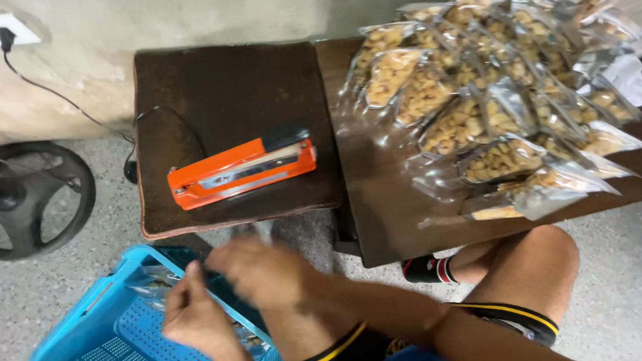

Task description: The person seals bags of snacks using an orange impulse sealer and places the finished bags into a blue plastic crate.

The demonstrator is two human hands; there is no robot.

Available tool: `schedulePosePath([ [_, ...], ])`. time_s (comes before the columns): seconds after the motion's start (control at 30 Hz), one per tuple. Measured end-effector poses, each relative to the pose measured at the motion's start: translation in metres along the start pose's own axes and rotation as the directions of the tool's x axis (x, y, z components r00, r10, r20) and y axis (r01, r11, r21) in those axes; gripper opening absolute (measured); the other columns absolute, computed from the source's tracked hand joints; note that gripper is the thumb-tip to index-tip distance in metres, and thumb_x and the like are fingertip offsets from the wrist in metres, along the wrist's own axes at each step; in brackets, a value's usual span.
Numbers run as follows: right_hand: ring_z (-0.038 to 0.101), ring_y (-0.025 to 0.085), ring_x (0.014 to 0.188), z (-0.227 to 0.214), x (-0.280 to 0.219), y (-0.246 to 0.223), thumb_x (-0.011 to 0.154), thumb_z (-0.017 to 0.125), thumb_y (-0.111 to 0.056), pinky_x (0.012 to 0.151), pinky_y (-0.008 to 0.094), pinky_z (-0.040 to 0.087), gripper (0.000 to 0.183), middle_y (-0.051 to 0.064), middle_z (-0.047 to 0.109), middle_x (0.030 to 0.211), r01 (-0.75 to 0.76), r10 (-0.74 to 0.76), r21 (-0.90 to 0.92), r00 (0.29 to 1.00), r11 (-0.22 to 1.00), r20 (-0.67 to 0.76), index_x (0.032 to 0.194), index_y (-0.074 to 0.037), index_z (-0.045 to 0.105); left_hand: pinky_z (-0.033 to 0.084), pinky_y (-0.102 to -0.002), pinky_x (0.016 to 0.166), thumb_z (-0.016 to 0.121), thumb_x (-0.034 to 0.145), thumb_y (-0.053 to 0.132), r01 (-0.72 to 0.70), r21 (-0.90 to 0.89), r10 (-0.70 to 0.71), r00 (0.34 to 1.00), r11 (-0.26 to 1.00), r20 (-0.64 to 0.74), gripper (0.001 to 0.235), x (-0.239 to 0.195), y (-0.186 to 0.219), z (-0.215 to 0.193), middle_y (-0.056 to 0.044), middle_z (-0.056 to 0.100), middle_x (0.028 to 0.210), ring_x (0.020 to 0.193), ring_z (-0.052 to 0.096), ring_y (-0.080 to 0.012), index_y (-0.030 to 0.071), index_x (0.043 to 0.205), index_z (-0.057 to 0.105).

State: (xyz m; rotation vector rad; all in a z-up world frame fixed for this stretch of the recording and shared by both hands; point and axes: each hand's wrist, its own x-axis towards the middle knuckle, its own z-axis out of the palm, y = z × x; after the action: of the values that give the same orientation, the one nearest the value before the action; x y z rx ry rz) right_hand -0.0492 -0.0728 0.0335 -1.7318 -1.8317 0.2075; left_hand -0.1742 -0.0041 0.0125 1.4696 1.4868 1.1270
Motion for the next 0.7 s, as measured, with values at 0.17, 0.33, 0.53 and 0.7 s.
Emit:
schedulePosePath([
  [0.17, 0.06, 0.033, 0.12, -0.174, -0.038, 0.163, 0.088, 0.06, -0.016, 0.095, 0.049, 0.047, 0.038, 0.012, 0.071, 0.124, -0.446, 0.317, -0.548, 0.893, 0.708, -0.318, 0.124, -0.005, 0.066, 0.053, -0.031, 0.098, 0.057, 0.107, 0.021, -0.011, -0.207, 0.091, 0.92, 0.978, 0.382, 0.029, -0.047, 0.073, 0.043, -0.011, 0.078, 0.111, 0.106, 0.071, -0.0167, 0.001, 0.119, 0.074],
  [0.33, 0.056, 0.031, 0.117, -0.272, -0.056, 0.277, 0.088, 0.059, -0.019, 0.081, 0.055, 0.046, 0.028, 0.01, 0.076, 0.105, -0.592, 0.46, -0.785, 0.758, 0.185, -0.463, 0.107, -0.008, 0.076, 0.056, -0.032, 0.095, 0.065, 0.101, 0.025, -0.065, -0.365, 0.263, 0.811, 0.929, 0.523, 0.034, -0.074, 0.115, 0.12, -0.012, 0.075, 0.118, 0.107, 0.072, -0.0202, 0.001, 0.124, 0.071],
  [0.53, 0.062, 0.021, 0.115, -0.294, -0.061, 0.244, 0.093, 0.063, -0.02, 0.093, 0.062, 0.043, 0.021, 0.005, 0.077, 0.087, -0.383, 0.629, -0.898, 0.758, 0.216, -0.172, 0.106, -0.018, 0.08, 0.056, -0.036, 0.083, 0.072, 0.094, 0.03, -0.258, -0.133, 0.278, 0.685, 0.957, 0.674, 0.04, -0.084, 0.149, 0.142, -0.014, 0.076, 0.119, 0.088, 0.071, -0.0349, 0.006, 0.126, 0.073],
  [0.7, 0.076, 0.022, 0.075, -0.304, -0.057, 0.165, 0.101, 0.061, -0.03, 0.07, 0.046, 0.063, 0.028, 0.009, 0.08, 0.093, -0.415, 0.604, -0.679, 0.795, 0.606, 0.053, 0.123, -0.02, 0.075, 0.042, -0.04, 0.107, 0.088, 0.084, 0.03, -0.456, -0.294, 0.52, 0.52, 0.84, 0.678, 0.084, -0.062, 0.143, 0.148, -0.027, 0.052, 0.144, 0.133, 0.051, -0.0372, -0.002, 0.148, 0.045],
])
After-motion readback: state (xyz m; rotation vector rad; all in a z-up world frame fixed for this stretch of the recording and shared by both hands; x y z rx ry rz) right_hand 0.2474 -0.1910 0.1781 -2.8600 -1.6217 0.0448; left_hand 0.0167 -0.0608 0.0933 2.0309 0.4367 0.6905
